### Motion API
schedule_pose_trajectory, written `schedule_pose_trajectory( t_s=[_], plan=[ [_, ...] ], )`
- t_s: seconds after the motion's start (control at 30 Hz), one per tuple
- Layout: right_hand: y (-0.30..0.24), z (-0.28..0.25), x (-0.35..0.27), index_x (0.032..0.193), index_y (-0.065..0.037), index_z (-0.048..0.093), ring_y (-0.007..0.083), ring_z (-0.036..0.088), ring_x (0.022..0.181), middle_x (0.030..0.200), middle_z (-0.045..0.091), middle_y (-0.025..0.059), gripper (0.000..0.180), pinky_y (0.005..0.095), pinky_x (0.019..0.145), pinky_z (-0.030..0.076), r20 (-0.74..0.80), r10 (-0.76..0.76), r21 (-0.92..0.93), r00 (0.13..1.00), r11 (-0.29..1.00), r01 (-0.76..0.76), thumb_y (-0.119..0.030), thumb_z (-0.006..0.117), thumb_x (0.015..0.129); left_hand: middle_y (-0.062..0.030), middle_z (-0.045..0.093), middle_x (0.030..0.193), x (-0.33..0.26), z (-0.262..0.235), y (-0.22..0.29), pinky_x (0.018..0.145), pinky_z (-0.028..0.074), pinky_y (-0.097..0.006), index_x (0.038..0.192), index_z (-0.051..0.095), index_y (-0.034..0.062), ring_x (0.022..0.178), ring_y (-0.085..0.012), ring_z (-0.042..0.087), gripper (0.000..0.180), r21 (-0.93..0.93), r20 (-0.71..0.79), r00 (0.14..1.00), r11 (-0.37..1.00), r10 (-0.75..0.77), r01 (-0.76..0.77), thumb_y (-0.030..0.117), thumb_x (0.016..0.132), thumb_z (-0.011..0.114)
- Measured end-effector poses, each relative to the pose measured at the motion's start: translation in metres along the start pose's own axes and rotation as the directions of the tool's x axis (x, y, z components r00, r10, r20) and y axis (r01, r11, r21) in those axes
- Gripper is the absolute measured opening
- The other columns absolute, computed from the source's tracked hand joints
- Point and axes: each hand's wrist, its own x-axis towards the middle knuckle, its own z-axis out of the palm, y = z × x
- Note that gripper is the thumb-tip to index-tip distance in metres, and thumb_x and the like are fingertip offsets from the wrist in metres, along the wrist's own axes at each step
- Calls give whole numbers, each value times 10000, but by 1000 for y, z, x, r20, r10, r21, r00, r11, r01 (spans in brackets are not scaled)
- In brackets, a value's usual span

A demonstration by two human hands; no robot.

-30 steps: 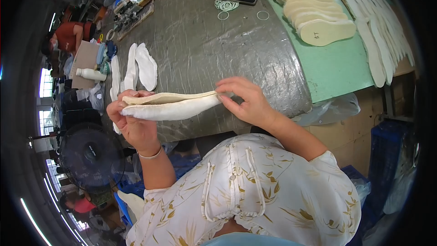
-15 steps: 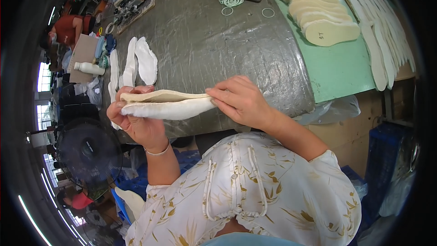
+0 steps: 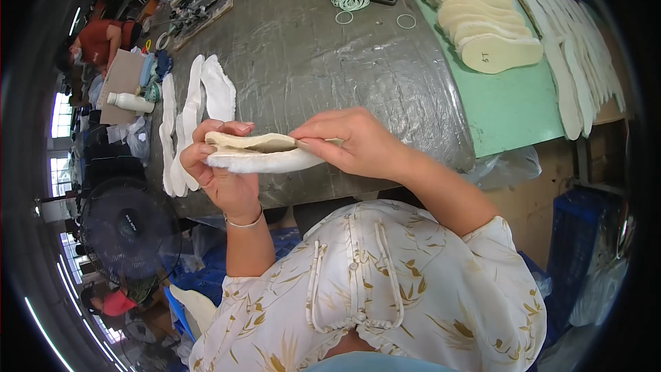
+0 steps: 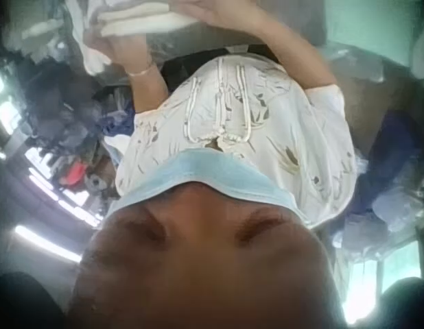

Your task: The recorder is matching, inspecting, and stacking white fuzzy shoe insole components at a workstation.

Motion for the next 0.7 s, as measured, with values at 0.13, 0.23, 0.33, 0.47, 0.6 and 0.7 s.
schedule_pose_trajectory(
  t_s=[0.13, 0.23, 0.33, 0.47, 0.6, 0.7],
  plan=[
    [-3, -2, 4, 982, -15, 720, 236, 690, 735, 883, 720, 118, 144, 322, 660, 533, 51, 82, -68, 995, 995, -79, -93, 656, 880, -90, 495, 1239, 1, -4, -4, 940, 501, -473, 1130, 496, 204, 1047, -264, 598, 205, 0, 38, 999, 1000, 8, -8, 288, 970, 594],
    [-9, -2, 7, 968, -12, 719, 210, 684, 717, 848, 718, 116, 142, 304, 653, 531, 71, 229, -25, 971, 973, -228, -106, 659, 881, -105, 491, 1295, 1, -3, -7, 954, 494, -475, 1122, 500, 205, 1080, -281, 588, 187, 1, 29, 998, 999, 49, -50, 283, 975, 585],
    [1, 4, 4, 975, -12, 718, 192, 679, 706, 813, 712, 112, 146, 285, 652, 531, 35, 285, 16, 958, 958, -286, -108, 662, 881, -119, 484, 1357, 2, 0, -12, 966, 487, -475, 1119, 505, 204, 1078, -293, 589, 177, -17, 39, 997, 997, 74, -73, 281, 977, 580],
    [1, 15, -1, 936, -29, 698, 201, 689, 750, 882, 715, 100, 90, 288, 684, 541, -87, 132, 22, 987, 991, -131, -20, 662, 854, -118, 491, 1384, 4, -7, -12, 921, 493, -445, 1143, 506, 203, 1042, -300, 593, 192, -32, 50, 999, 999, 14, -12, 280, 981, 575],
    [10, 21, -7, 936, -18, 690, 246, 695, 812, 956, 708, 109, 164, 312, 701, 552, -72, -55, -68, 996, 996, 50, 59, 605, 819, -114, 503, 1370, 3, -13, -18, 919, 489, -422, 1165, 504, 189, 1038, -297, 593, 206, -58, 18, 1000, 998, 23, -22, 240, 979, 575],
    [12, 25, -10, 977, -22, 700, 257, 693, 819, 982, 707, 108, 186, 326, 684, 566, -121, -63, -73, 991, 996, 54, 7, 627, 809, -96, 497, 1378, 0, -14, -19, 938, 486, -430, 1163, 504, 188, 1049, -297, 592, 208, -116, -11, 1000, 993, 2, -3, 206, 970, 583]
  ],
)
